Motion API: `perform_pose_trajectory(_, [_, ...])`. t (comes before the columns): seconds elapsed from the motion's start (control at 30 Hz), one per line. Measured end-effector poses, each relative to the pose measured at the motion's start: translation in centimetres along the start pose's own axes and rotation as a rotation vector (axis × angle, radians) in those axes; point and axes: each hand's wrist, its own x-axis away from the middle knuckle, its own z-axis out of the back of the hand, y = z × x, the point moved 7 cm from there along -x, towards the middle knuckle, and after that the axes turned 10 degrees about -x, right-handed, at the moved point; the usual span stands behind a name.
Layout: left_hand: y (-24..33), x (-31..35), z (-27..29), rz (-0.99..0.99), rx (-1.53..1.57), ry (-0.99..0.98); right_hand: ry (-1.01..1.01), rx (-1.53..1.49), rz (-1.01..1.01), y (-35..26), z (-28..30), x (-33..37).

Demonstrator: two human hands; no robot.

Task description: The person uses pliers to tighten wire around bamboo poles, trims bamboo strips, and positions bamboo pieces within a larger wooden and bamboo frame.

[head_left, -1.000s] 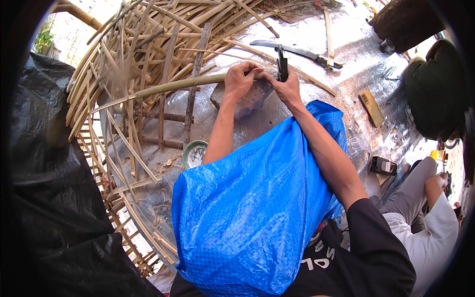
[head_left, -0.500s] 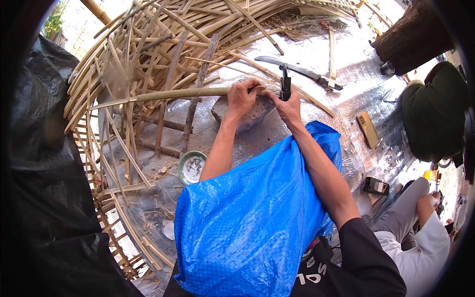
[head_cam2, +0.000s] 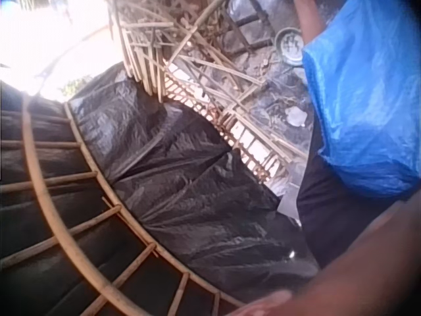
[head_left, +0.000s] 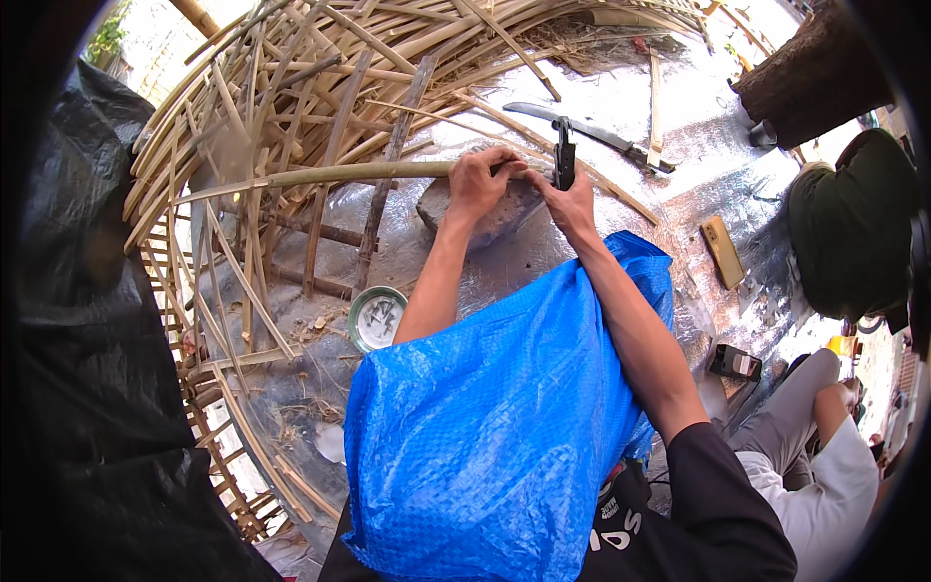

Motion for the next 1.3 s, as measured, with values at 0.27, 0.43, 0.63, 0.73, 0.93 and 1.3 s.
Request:
perform_pose_trajectory(0.27, [0.0, 0.0, 0.2, -0.058, -0.083, 0.039, -0.008, 0.036, -0.004, 0.3, -0.1, -0.2])
perform_pose_trajectory(0.43, [0.5, 0.0, 0.0, -0.053, -0.104, 0.029, -0.008, 0.045, 0.004, 0.7, 0.3, -0.4])
perform_pose_trajectory(0.63, [0.2, -0.1, 0.6, 0.012, -0.092, -0.012, 0.014, 0.013, 0.039, 0.2, -0.4, -0.2])
perform_pose_trajectory(0.73, [0.5, -0.3, -0.2, 0.036, -0.07, -0.046, 0.021, 0.059, 0.056, 0.8, 0.2, -0.3])
perform_pose_trajectory(0.93, [-0.1, -0.4, -0.2, 0.03, -0.075, -0.046, 0.039, 0.043, 0.119, 0.7, 0.0, -0.3])
perform_pose_trajectory(1.3, [-0.3, -0.3, -0.1, 0.04, 0.008, -0.064, 0.029, 0.051, 0.068, -0.1, 0.0, -0.1])
